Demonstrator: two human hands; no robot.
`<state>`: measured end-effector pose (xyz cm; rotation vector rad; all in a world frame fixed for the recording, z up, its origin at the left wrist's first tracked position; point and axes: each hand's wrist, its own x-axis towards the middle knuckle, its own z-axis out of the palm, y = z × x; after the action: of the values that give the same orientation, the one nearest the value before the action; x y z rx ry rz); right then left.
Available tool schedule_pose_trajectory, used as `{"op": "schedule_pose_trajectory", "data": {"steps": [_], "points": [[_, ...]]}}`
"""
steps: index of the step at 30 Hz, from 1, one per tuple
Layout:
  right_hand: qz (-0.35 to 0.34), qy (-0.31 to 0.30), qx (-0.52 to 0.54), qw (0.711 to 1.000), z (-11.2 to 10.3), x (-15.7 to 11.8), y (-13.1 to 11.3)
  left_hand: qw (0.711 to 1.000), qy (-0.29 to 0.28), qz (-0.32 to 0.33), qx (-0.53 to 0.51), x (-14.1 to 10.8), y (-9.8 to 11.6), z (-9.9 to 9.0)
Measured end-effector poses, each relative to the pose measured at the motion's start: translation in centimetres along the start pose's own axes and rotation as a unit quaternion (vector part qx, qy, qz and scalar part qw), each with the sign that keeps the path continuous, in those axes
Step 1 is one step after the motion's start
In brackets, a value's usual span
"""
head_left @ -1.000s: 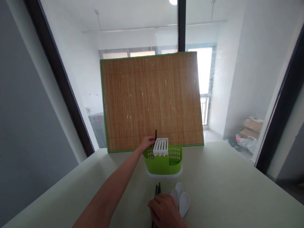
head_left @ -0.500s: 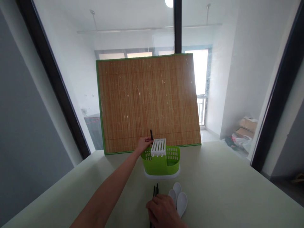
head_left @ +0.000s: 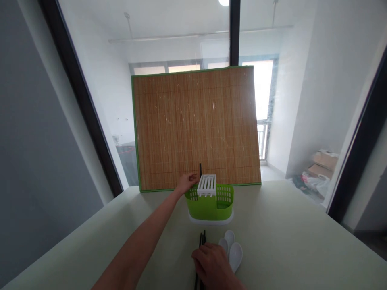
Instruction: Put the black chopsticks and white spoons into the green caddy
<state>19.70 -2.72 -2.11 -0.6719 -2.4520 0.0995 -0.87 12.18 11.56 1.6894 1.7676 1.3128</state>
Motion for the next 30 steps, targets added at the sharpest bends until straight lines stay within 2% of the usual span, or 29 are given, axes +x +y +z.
{"op": "schedule_pose_trajectory", "data": {"steps": [3, 6, 11, 14, 16, 19, 25, 30], "points": [[0.021, 0.010, 0.013, 1.000, -0.1, 0.0, 0.2, 0.997, 0.064, 0.018, 0.026, -3.7, 0.1, -1.0], [0.038, 0.020, 0.033, 0.999, -0.3, 0.0, 0.3, 0.992, 0.082, 0.025, 0.088, -9.9, -0.9, -0.9], [0.065, 0.027, 0.062, 0.996, -0.7, -0.1, 0.3, 0.968, -0.061, -0.047, 0.240, -21.0, -2.5, 1.5], [0.073, 0.025, 0.079, 0.994, -0.6, -0.2, 0.4, 0.944, -0.104, -0.075, 0.303, -24.7, -2.1, 3.1], [0.079, 0.025, 0.084, 0.993, -0.5, -0.3, 0.5, 0.933, -0.119, -0.084, 0.329, -25.7, -1.6, 3.8], [0.090, 0.027, 0.083, 0.992, -0.5, -0.4, 0.6, 0.923, -0.134, -0.098, 0.348, -25.9, -1.3, 4.2], [0.081, 0.017, 0.074, 0.994, -0.6, -0.5, 0.6, 0.908, -0.120, -0.124, 0.383, -25.6, -1.2, 3.5], [0.059, 0.005, 0.073, 0.996, -0.5, -0.5, 0.2, 0.887, -0.133, -0.139, 0.420, -25.6, -0.9, 3.4]]}}
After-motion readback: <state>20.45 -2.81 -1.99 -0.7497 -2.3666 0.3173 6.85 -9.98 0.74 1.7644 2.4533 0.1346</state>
